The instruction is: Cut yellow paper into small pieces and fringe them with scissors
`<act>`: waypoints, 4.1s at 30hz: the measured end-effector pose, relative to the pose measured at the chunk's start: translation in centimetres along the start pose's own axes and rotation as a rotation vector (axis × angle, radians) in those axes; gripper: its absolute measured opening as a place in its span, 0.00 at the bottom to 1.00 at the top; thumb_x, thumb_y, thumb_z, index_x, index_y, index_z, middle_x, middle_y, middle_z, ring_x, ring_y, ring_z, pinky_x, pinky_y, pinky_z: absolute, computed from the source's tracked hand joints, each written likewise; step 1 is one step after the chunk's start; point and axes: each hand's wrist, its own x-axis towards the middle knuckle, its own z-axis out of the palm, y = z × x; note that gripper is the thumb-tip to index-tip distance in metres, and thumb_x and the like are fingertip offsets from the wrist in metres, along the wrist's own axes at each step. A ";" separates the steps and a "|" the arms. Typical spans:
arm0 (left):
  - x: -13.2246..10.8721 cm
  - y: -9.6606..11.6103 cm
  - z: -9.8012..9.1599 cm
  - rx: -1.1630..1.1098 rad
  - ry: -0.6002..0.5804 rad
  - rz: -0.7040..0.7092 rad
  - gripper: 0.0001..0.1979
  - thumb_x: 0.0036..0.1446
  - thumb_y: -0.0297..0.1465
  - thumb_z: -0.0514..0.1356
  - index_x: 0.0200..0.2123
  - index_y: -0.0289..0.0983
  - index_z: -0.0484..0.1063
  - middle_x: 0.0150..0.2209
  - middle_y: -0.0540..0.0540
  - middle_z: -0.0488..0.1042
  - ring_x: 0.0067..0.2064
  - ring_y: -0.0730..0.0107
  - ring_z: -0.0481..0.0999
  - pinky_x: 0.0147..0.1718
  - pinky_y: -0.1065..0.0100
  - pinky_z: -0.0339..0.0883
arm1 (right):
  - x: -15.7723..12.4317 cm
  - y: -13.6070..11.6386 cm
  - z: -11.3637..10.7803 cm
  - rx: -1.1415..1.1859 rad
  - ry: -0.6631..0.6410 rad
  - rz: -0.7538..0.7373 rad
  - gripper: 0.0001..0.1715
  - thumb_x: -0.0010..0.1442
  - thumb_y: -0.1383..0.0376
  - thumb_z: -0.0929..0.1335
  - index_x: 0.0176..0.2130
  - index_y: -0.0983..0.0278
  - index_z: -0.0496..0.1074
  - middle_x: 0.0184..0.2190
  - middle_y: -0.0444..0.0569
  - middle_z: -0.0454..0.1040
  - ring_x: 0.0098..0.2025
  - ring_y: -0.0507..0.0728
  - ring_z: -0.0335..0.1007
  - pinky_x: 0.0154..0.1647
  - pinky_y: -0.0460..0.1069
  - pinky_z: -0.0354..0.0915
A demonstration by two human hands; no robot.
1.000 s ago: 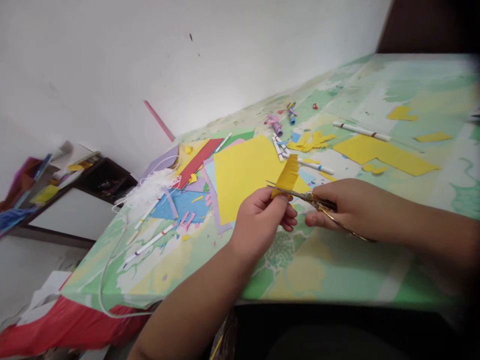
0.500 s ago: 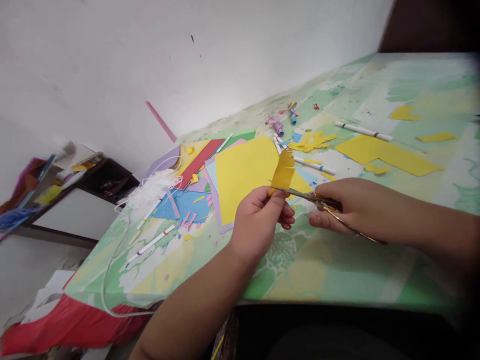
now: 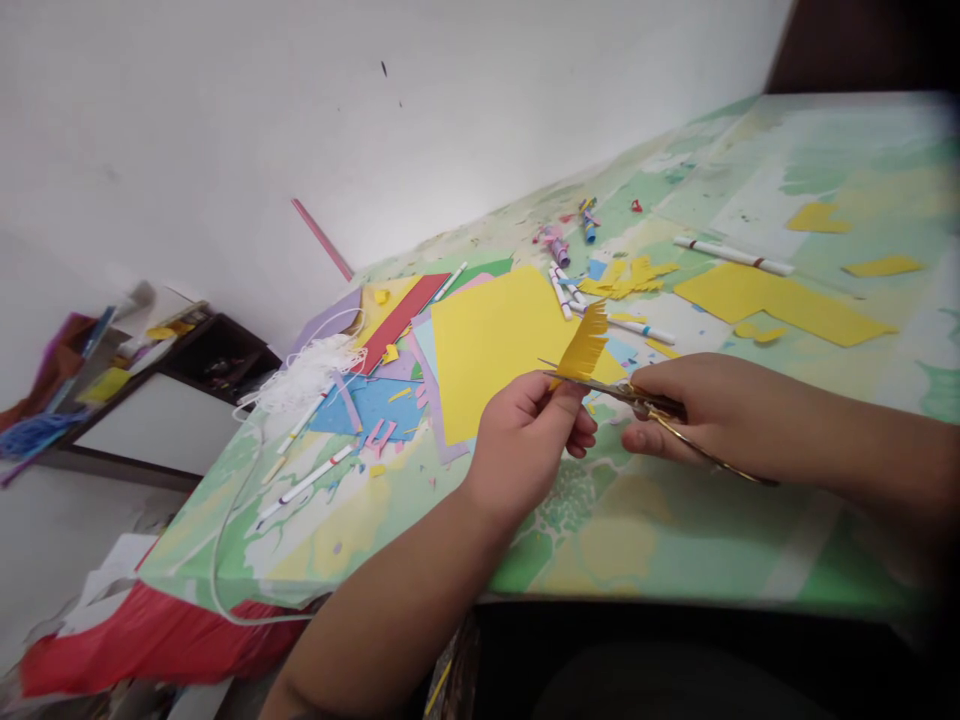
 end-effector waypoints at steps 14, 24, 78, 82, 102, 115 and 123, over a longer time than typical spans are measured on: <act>-0.1 0.3 0.0 0.068 -0.011 0.008 0.09 0.53 0.32 0.56 0.23 0.35 0.66 0.17 0.54 0.67 0.19 0.81 0.65 0.20 0.76 0.61 | 0.3 0.0 0.0 -0.074 0.016 0.015 0.29 0.48 0.39 0.58 0.19 0.60 0.55 0.16 0.45 0.62 0.19 0.53 0.55 0.19 0.48 0.49; -0.2 0.5 0.0 0.029 -0.013 0.022 0.10 0.53 0.33 0.56 0.23 0.34 0.67 0.17 0.53 0.67 0.18 0.81 0.65 0.19 0.76 0.61 | 0.1 0.2 0.1 -0.069 0.059 -0.014 0.29 0.49 0.39 0.58 0.22 0.60 0.56 0.18 0.45 0.64 0.21 0.53 0.56 0.20 0.47 0.49; -0.2 0.2 0.0 0.037 -0.030 0.037 0.11 0.52 0.34 0.57 0.22 0.34 0.67 0.19 0.53 0.70 0.19 0.81 0.68 0.19 0.77 0.63 | 0.2 1.0 -0.1 -0.008 -0.033 -0.118 0.29 0.52 0.40 0.57 0.24 0.62 0.61 0.18 0.44 0.64 0.21 0.51 0.57 0.21 0.46 0.50; -0.1 0.2 0.1 -0.009 -0.051 0.015 0.09 0.53 0.31 0.56 0.22 0.34 0.67 0.20 0.52 0.71 0.20 0.81 0.70 0.22 0.76 0.66 | 0.3 1.1 -0.1 -0.010 -0.025 -0.101 0.29 0.52 0.40 0.57 0.25 0.62 0.63 0.19 0.46 0.67 0.23 0.53 0.60 0.22 0.46 0.51; -0.4 0.4 0.1 -0.036 -0.020 -0.005 0.07 0.51 0.31 0.58 0.23 0.35 0.69 0.19 0.53 0.71 0.19 0.81 0.69 0.20 0.77 0.65 | 0.1 0.4 -0.6 -0.164 0.048 -0.071 0.32 0.48 0.36 0.55 0.18 0.60 0.56 0.14 0.46 0.63 0.16 0.52 0.55 0.16 0.47 0.47; -0.2 0.3 0.0 -0.096 -0.046 -0.036 0.06 0.49 0.31 0.59 0.24 0.34 0.69 0.18 0.53 0.70 0.18 0.81 0.67 0.18 0.77 0.62 | 0.4 0.7 -0.3 -0.166 0.104 -0.064 0.30 0.46 0.37 0.58 0.17 0.60 0.56 0.13 0.46 0.63 0.17 0.53 0.55 0.16 0.47 0.47; -0.2 0.5 -0.1 -0.039 -0.040 -0.063 0.07 0.48 0.32 0.59 0.23 0.35 0.69 0.18 0.53 0.69 0.18 0.81 0.66 0.16 0.76 0.60 | -0.2 0.7 -0.6 -0.098 0.043 -0.084 0.26 0.49 0.42 0.62 0.21 0.61 0.59 0.16 0.44 0.64 0.19 0.52 0.56 0.18 0.47 0.48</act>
